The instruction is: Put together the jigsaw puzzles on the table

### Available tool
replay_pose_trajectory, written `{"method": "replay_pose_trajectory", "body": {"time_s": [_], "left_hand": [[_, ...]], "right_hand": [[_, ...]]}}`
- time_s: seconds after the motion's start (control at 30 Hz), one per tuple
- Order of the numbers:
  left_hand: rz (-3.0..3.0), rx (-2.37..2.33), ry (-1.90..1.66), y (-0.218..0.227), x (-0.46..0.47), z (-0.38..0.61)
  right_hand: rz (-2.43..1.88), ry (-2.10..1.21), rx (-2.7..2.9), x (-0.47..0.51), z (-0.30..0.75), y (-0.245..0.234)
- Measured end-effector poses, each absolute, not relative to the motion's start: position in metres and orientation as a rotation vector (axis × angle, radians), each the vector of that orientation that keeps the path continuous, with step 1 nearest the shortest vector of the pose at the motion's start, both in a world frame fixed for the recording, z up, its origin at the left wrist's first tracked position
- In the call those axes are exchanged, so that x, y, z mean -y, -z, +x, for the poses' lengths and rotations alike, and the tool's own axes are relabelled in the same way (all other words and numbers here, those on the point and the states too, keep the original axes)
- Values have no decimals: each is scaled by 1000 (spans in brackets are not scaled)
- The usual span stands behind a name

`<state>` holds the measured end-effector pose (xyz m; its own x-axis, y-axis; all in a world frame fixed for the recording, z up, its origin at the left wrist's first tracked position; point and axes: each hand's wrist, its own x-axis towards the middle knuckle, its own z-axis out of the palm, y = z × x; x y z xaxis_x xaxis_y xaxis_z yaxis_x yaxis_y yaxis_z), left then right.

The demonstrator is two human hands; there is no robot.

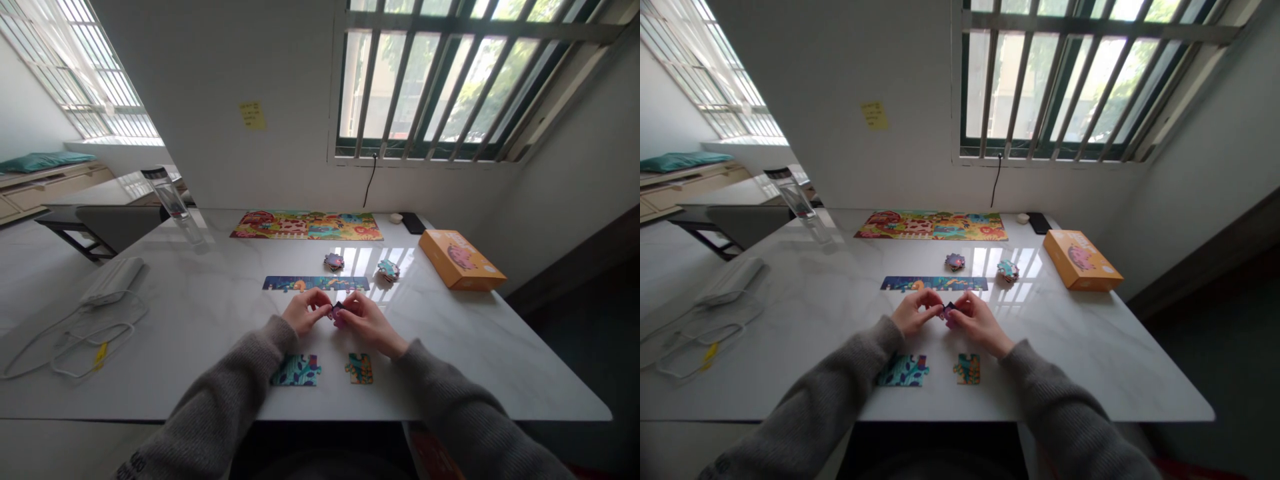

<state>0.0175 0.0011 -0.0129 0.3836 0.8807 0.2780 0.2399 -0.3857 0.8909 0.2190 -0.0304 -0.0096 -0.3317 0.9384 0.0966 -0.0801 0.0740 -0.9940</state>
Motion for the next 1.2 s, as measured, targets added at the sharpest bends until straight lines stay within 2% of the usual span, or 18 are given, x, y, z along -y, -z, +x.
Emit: {"method": "replay_pose_trajectory", "body": {"time_s": [0.13,0.3,0.4,0.6,0.87,1.2], "left_hand": [[1794,-986,-1056,16,-6,14],[1804,-969,-1030,17,-8,10],[1779,-942,-1010,17,-7,11],[1690,-941,-967,21,-6,12],[1972,-1089,-1003,21,0,9],[2162,-1051,-975,16,5,7]], "right_hand": [[-941,-1282,1620,31,217,15],[-985,-733,2036,32,223,14],[-892,-524,2168,33,228,13],[-811,-353,2339,36,231,12],[-973,-150,2350,26,259,21],[-1136,-14,2299,-3,321,33]]}}
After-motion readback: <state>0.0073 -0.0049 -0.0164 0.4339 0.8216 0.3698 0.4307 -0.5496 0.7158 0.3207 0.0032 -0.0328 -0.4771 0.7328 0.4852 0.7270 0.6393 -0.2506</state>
